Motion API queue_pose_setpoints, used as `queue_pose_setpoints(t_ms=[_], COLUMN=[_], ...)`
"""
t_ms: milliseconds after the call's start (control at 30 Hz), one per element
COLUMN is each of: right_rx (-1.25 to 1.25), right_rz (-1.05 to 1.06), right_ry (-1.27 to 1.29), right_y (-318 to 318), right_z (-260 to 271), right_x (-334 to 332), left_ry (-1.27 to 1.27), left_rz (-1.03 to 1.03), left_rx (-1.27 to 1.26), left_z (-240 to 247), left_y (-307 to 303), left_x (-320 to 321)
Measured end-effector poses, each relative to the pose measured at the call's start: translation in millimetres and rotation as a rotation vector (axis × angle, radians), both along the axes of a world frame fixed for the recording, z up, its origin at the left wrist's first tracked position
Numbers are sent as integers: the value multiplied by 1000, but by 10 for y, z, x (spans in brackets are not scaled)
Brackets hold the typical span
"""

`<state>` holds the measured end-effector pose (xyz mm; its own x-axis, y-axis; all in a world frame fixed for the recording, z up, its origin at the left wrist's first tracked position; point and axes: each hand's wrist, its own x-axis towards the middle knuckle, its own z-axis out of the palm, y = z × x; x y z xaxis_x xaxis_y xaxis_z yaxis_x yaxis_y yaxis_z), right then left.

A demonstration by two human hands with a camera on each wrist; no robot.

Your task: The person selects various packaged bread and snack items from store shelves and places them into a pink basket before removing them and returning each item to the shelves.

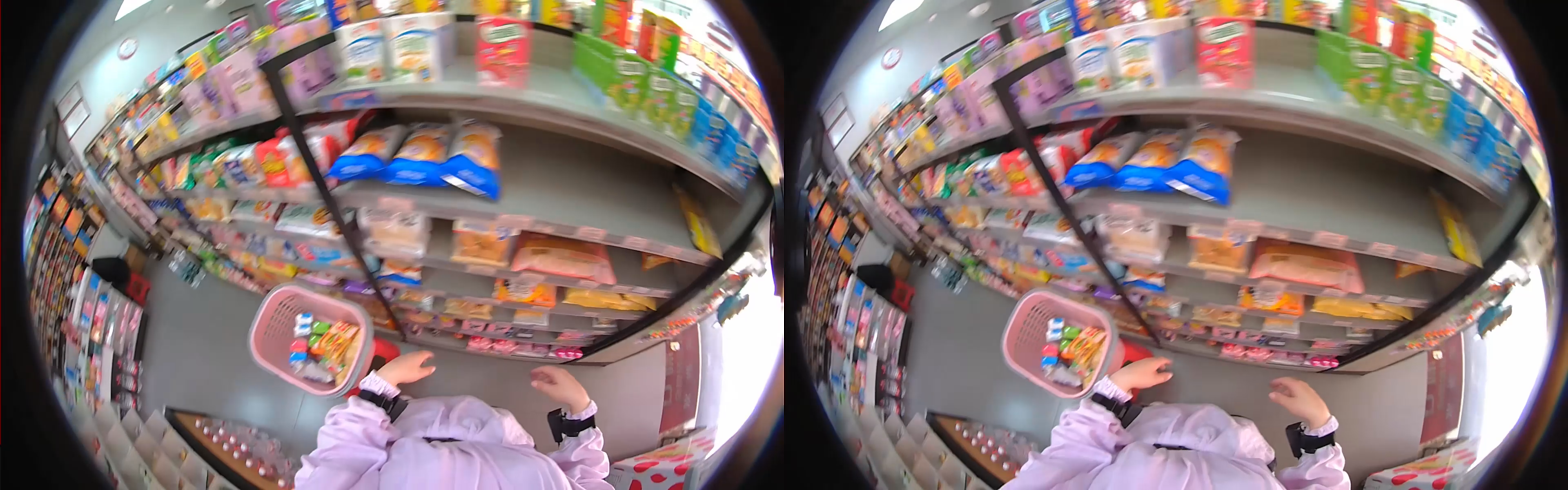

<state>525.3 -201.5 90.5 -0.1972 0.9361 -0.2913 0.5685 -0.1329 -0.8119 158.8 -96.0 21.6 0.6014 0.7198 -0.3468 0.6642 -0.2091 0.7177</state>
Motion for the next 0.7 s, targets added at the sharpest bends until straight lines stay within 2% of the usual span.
queue_pose_setpoints(t_ms=[133, 267, 400, 433, 467, 533, 633, 700], right_rx=[-1, -34, -29, -44, -39, -22, -59, -91], right_rz=[-23, 164, 285, 310, 318, 332, 301, 289], right_ry=[-30, -117, -90, -80, -70, -45, 75, 96], right_y=[214, 490, 742, 803, 842, 931, 1002, 1021], right_z=[-112, -46, -1, 18, 15, -8, 33, 43], right_x=[-438, -1001, -1611, -1773, -1927, -2247, -2730, -2990], left_ry=[-44, -88, -188, -188, -261, -248, -342, -376], left_rz=[82, 231, 476, 553, 614, 736, 1101, 1258], left_rx=[9, -48, -39, -88, 7, 161, -161, -281], left_z=[-100, -80, -324, -579, -631, -905, -1485, -1714], left_y=[-5, -109, -231, -227, -254, -331, -358, -327], left_x=[-463, -951, -1469, -1604, -1732, -2002, -2360, -2498])
